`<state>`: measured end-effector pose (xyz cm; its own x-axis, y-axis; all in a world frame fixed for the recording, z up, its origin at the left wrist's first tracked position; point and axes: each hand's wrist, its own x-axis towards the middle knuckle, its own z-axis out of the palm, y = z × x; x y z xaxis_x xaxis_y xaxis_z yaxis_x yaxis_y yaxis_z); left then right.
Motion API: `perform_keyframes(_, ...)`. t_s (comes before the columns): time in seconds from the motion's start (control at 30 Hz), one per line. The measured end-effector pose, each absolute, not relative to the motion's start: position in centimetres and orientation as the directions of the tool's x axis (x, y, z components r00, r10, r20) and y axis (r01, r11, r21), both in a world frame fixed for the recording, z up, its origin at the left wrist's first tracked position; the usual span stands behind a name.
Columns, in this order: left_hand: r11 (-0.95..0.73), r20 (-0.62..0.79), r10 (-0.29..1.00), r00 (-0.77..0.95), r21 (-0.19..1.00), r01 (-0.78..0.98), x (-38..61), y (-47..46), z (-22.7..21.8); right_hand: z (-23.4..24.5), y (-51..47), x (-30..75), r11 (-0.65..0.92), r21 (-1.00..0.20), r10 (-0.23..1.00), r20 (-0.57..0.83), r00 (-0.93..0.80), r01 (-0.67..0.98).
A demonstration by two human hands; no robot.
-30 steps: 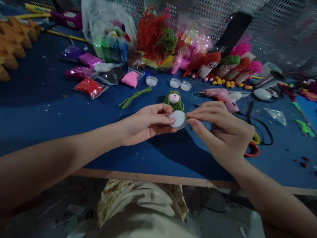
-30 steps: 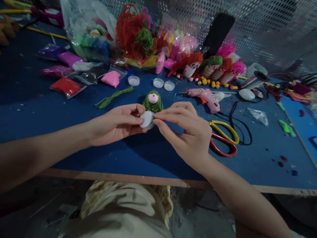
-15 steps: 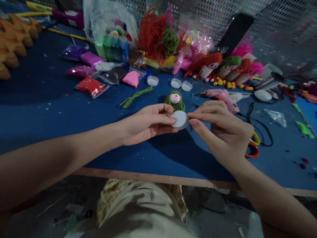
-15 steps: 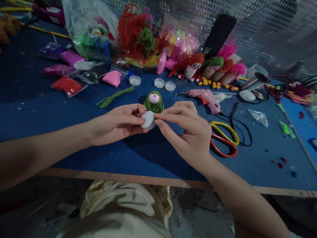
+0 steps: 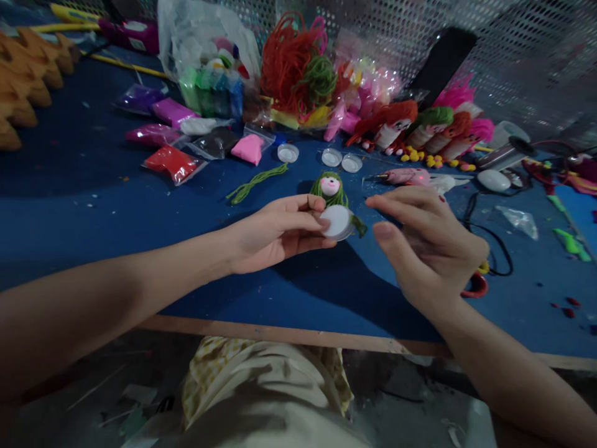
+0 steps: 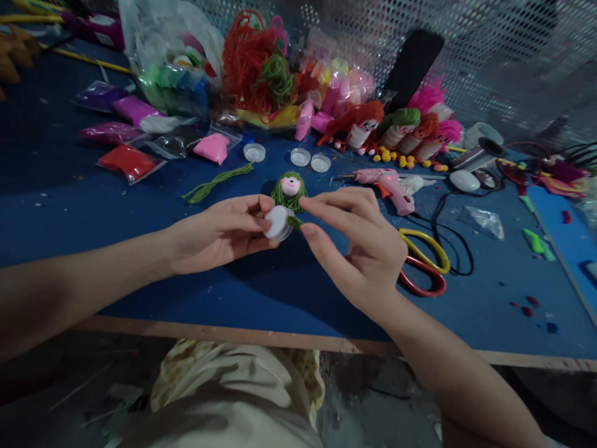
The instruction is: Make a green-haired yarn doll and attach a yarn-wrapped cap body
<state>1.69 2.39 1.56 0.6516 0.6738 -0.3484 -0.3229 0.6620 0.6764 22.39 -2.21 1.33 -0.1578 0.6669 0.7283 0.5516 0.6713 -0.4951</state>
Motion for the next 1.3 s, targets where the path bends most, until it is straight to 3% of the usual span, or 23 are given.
perform_keyframes(0.1, 0.635, -0.314, 0.681, 0.661, 0.703, -0.321, 1.6, 2.5, 1.4, 0.8, -2.2, 22.5, 0.582, -0.651, 0.768, 0.638, -0.064, 0.488)
perform_keyframes(0.2, 0.587, -0.255, 0.689, 0.678, 0.745, -0.317, 1.5, 2.6, 1.1, 0.3, -2.0, 22.9, 0.480, -0.750, 0.869, 0.476, -0.133, 0.455)
perform_keyframes(0.33, 0.552, -0.228, 0.690, 0.687, 0.780, -0.295, 1.3, 2.6, 1.0, 0.3, -1.8, 23.1, 0.393, -0.853, 0.913, 0.317, -0.255, 0.345)
perform_keyframes(0.47, 0.540, -0.220, 0.689, 0.691, 0.792, -0.285, 1.3, 2.6, 1.0, 0.8, -1.8, 22.6, 0.299, -0.922, 0.936, 0.234, -0.263, 0.246)
perform_keyframes(0.67, 0.513, -0.206, 0.681, 0.702, 0.819, -0.257, 1.4, 2.6, 0.8, 1.2, -1.8, 22.3, 0.210, -0.955, 0.954, 0.153, -0.256, 0.212)
perform_keyframes(0.87, 0.472, -0.229, 0.675, 0.702, 0.865, -0.172, 1.5, 2.2, 0.4, 1.3, -1.9, 22.1, 0.154, -0.945, 0.964, 0.079, -0.254, 0.288)
perform_keyframes(1.13, 0.545, -0.247, 0.629, 0.738, 0.816, -0.192, 1.6, 2.4, 0.3, 1.4, -2.2, 22.4, 0.105, -0.979, 0.956, 0.051, -0.290, 0.174)
perform_keyframes(1.3, 0.559, -0.264, 0.631, 0.729, 0.806, -0.192, 1.6, 2.3, 0.4, 1.5, -2.3, 22.1, 0.110, -0.972, 0.964, 0.054, -0.261, 0.207)
